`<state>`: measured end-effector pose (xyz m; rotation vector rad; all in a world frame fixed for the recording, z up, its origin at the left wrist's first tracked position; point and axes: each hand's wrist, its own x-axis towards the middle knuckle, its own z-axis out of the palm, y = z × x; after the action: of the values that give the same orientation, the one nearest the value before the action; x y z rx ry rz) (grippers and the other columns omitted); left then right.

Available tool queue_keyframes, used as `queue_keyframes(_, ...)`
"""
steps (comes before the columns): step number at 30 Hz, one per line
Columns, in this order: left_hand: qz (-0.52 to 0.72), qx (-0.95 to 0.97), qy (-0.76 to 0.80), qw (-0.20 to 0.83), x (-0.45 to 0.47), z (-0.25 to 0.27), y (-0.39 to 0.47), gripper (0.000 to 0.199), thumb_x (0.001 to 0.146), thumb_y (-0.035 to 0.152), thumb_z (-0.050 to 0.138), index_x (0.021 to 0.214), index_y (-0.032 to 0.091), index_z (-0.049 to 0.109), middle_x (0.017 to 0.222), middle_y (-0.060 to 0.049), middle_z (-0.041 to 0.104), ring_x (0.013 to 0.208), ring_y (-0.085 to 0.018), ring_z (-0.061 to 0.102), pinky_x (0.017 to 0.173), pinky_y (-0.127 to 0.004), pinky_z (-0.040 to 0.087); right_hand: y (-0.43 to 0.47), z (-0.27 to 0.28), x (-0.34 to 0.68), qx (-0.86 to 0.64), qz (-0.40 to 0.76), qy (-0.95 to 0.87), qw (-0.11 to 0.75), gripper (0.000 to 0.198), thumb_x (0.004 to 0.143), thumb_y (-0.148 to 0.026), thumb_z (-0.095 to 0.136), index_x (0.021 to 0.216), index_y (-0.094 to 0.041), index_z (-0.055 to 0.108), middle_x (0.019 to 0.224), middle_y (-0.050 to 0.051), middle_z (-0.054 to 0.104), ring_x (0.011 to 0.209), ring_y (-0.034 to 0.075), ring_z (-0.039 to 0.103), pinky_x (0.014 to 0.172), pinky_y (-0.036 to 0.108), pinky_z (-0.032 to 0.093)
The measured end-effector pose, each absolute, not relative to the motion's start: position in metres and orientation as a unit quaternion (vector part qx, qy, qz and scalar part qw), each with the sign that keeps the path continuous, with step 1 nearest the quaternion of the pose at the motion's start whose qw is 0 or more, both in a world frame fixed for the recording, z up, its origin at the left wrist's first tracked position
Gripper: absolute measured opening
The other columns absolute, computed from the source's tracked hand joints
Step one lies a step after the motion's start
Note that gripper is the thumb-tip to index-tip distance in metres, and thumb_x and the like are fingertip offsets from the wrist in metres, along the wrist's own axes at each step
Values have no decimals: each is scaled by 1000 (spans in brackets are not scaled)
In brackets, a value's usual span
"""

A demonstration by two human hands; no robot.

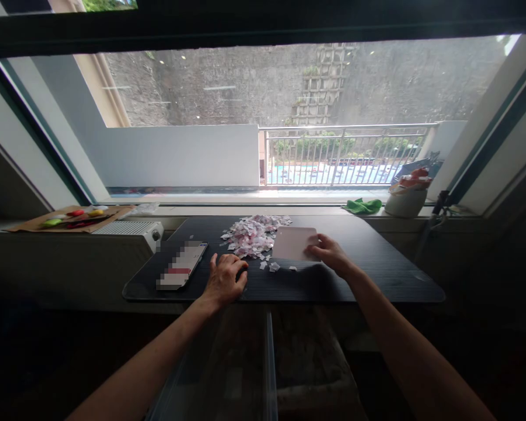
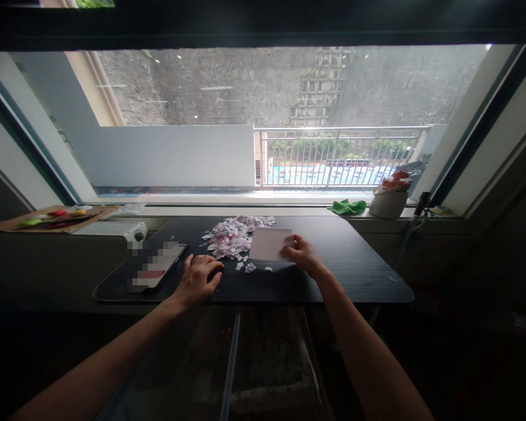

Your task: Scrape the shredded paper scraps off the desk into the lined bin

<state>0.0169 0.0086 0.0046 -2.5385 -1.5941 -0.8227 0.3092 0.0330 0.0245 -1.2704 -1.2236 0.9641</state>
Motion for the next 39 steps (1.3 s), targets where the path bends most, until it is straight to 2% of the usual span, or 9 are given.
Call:
queue_keyframes(7,-263,-819,-508,35,18,3,8,17,82,23,51,92,22,65,98,-7,63,102,-25,55,108,-57,19,38,23,300,-535,409,-546,498,26,60,-19,68,85,-18,59,72,0,69,65,15,67,63,29,55)
queue_keyframes(13,-264,-820,-507,38,19,3,8,17,82,22,51,92,22,65,97,-7,63,102,-25,55,109,-57,19,37,27,294,-523,411,-544,511,28,62,-23,69,87,-19,57,73,0,70,68,17,69,66,31,55)
queue_keyframes(19,-263,-819,-507,45,20,3,7,18,83,22,50,93,22,65,99,-7,63,102,-26,55,108,-57,20,36,24,298,-527,413,-572,473,28,59,-24,74,82,-19,59,69,-2,68,64,15,66,61,29,54)
queue_keyframes(26,-257,-821,-508,47,19,3,7,18,82,22,50,93,22,65,98,-7,63,101,-25,55,108,-56,20,30,29,300,-484,444,-587,473,29,59,-29,78,79,-18,60,72,-1,69,69,17,68,67,32,56)
queue_keyframes(31,-253,-823,-506,52,18,3,7,19,84,23,48,93,22,64,98,-8,62,101,-25,55,107,-56,21,33,30,293,-487,454,-605,437,29,55,-24,79,77,-17,62,69,-2,67,66,15,65,67,32,55)
queue_keyframes(35,-256,-822,-507,49,19,4,7,19,83,23,48,92,21,65,97,-8,62,101,-26,55,107,-56,20,18,30,331,-496,432,-591,467,31,58,-30,77,84,-17,64,75,1,71,70,17,67,68,32,55)
queue_keyframes(39,-263,-821,-504,48,19,4,7,20,82,23,48,92,21,65,97,-8,63,100,-26,56,107,-56,21,8,27,364,-583,376,-527,491,26,58,-24,75,82,-18,65,73,2,72,65,17,67,60,28,54)
